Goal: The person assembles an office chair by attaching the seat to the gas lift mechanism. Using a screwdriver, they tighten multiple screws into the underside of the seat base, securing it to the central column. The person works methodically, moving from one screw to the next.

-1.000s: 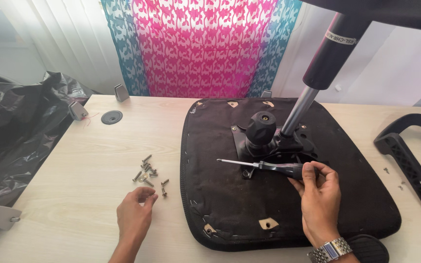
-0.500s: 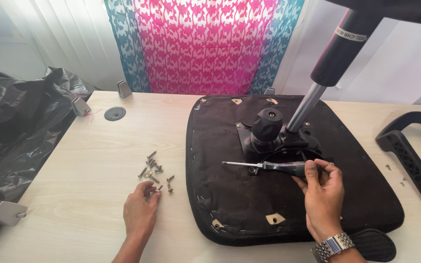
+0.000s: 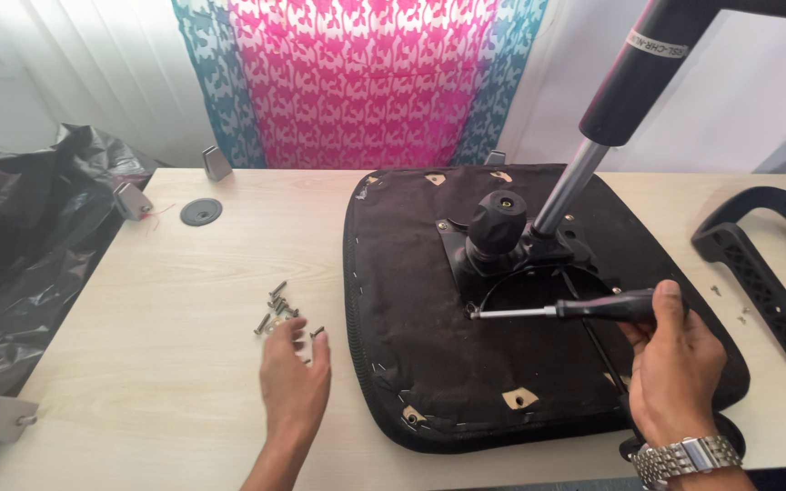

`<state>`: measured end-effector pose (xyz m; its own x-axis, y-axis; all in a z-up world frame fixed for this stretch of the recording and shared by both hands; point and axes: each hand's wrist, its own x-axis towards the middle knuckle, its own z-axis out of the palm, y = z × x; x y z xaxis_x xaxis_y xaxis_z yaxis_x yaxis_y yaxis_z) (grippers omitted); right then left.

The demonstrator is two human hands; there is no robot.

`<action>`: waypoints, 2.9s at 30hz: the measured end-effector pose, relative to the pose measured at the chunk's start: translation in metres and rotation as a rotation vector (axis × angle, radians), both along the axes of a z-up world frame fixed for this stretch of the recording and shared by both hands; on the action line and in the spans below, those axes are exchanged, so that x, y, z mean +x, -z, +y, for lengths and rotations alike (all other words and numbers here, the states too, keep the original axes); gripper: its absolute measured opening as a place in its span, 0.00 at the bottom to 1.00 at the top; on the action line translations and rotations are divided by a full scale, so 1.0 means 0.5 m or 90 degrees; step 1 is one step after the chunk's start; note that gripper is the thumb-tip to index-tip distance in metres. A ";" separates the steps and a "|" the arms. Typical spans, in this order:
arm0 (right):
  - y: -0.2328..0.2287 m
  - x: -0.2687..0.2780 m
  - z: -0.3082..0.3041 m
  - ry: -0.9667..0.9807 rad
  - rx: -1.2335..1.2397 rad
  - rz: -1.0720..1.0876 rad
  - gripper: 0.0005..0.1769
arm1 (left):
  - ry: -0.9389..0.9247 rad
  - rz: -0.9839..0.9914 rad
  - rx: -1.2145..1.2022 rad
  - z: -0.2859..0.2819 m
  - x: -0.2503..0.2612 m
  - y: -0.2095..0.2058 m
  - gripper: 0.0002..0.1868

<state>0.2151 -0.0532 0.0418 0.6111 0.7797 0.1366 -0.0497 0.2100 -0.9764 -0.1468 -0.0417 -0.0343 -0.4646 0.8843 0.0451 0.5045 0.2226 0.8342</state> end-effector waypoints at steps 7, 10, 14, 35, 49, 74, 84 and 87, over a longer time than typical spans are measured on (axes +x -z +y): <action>0.011 -0.020 -0.023 0.040 -0.047 -0.020 0.21 | 0.117 -0.078 -0.125 0.042 0.055 -0.012 0.35; 0.002 -0.032 -0.031 0.086 -0.068 -0.106 0.21 | 0.129 -0.128 -0.176 0.052 0.051 -0.005 0.41; 0.009 -0.053 -0.040 0.206 -0.158 -0.223 0.27 | 0.149 -0.198 -0.241 0.087 0.039 -0.007 0.45; 0.085 0.110 -0.032 0.294 -0.124 -0.499 0.34 | 0.204 -0.442 -0.439 -0.015 0.116 0.001 0.44; 0.090 0.191 -0.002 0.221 -0.045 -0.516 0.30 | 0.110 -0.428 -0.412 -0.056 0.188 0.101 0.56; -0.175 -0.013 0.124 -0.110 0.169 -0.554 0.31 | 0.505 0.206 -0.040 0.106 0.217 -0.076 0.58; -0.129 -0.080 0.288 -0.131 0.066 -0.672 0.30 | 0.588 0.309 -0.016 0.245 0.230 -0.042 0.67; -0.120 -0.084 0.299 -0.135 0.023 -0.647 0.30 | 0.599 0.345 -0.026 0.255 0.226 -0.037 0.69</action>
